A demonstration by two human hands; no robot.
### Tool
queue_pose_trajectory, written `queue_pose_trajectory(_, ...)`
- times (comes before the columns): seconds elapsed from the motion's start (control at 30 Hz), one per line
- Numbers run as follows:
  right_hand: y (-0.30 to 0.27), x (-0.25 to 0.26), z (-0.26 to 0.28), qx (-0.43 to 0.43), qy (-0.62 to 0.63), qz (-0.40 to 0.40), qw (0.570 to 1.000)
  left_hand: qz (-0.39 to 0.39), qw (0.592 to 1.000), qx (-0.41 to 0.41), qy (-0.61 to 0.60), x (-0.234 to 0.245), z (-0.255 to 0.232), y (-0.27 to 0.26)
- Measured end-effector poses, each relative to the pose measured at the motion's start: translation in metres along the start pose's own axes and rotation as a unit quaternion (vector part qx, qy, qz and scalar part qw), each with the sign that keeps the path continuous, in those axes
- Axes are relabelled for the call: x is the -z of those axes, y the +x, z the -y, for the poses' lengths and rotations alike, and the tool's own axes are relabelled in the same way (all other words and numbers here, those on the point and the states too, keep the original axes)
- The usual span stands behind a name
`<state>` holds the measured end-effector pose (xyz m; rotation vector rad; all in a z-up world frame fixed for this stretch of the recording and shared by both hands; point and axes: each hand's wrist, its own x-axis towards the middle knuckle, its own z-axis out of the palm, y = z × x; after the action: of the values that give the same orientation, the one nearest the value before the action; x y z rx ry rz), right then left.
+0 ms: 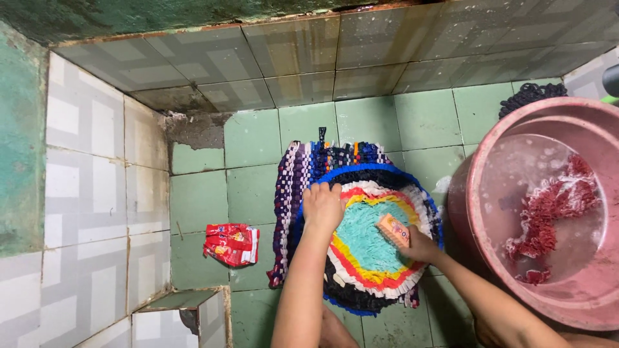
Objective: Hand-washing and scrubbing small rugs on a bathroom floor using soap and a brush.
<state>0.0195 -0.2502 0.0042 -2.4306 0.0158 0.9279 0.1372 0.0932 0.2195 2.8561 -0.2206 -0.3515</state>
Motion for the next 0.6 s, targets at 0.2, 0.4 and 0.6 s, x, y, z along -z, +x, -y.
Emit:
queue_pose_trajectory(0.2, 0.039, 0.033, -0.005, 0.052, 0.275, -0.071, 0.957, -0.077, 0.962, 0.179, -0.189, -0.124, 0.052, 0.020)
queue_pose_trajectory(0.4, 0.046, 0.046, -0.011, -0.080, 0.493, -0.180, 0.848, 0.044, 0.891, 0.401, -0.206, -0.210, 0.071, -0.020)
queue_pose_trajectory(0.6, 0.022, 0.023, -0.028, -0.142, 0.416, -0.150, 0.885, 0.105, 0.875, 0.449, -0.144, -0.189, 0.054, -0.032)
